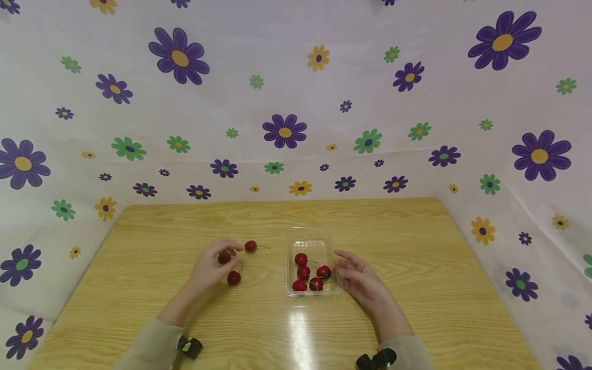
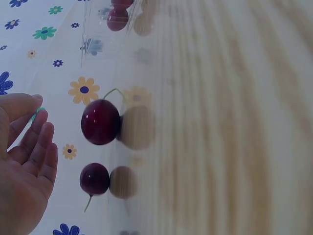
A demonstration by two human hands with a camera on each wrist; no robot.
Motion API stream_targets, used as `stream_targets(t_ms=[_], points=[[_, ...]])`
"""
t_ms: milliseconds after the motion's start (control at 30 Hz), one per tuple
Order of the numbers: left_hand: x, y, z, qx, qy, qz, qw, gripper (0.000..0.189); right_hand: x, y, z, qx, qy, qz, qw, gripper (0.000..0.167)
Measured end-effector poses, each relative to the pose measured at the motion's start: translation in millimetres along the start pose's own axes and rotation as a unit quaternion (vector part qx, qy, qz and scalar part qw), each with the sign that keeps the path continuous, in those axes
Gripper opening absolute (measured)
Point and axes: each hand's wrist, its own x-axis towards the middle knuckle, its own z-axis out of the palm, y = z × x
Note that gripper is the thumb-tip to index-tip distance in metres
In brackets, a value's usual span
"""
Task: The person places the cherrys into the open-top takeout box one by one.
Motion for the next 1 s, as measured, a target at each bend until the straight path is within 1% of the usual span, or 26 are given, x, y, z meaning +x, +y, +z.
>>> stream_targets(t_ms=[167,300,467,567,700,800,1000], points=[[-0.9,-5.1,-8.1,0.018,0.019,0.004,0.9996,0.024,-0.4,1,0,0.002,-0.003,0.001,1.0,0.054],[-0.6,-11.1,-13.7,0.012,0.025,-0.008,0.9996,0.023,-0.5,1,-1,0.001,-0.004,0.0,1.0,0.054],[-0.5,-20.9,-18.7,0.0,0.032,-0.036,0.9989,0.022,-0.4,1,-1,-0.004,0.004,-0.002,1.0,0.053],[-0.5,-25.8,-22.0,0.006,0.036,-0.061,0.9975,0.021,-0.4,1,0,-0.008,0.008,-0.001,0.9999,0.053],[-0.6,-28.8,-27.0,0.01,0.033,-0.104,0.994,0.023,-0.4,1,0,-0.011,0.008,-0.001,0.9999,0.053],[-1.0,-31.0,-30.5,0.012,0.028,-0.124,0.9918,0.025,-0.5,1,0,-0.008,0.006,-0.003,0.9999,0.053],[-1.6,-39.3,-34.2,0.021,0.015,-0.135,0.9904,0.028,-0.5,1,0,-0.007,0.004,-0.003,1.0,0.053]])
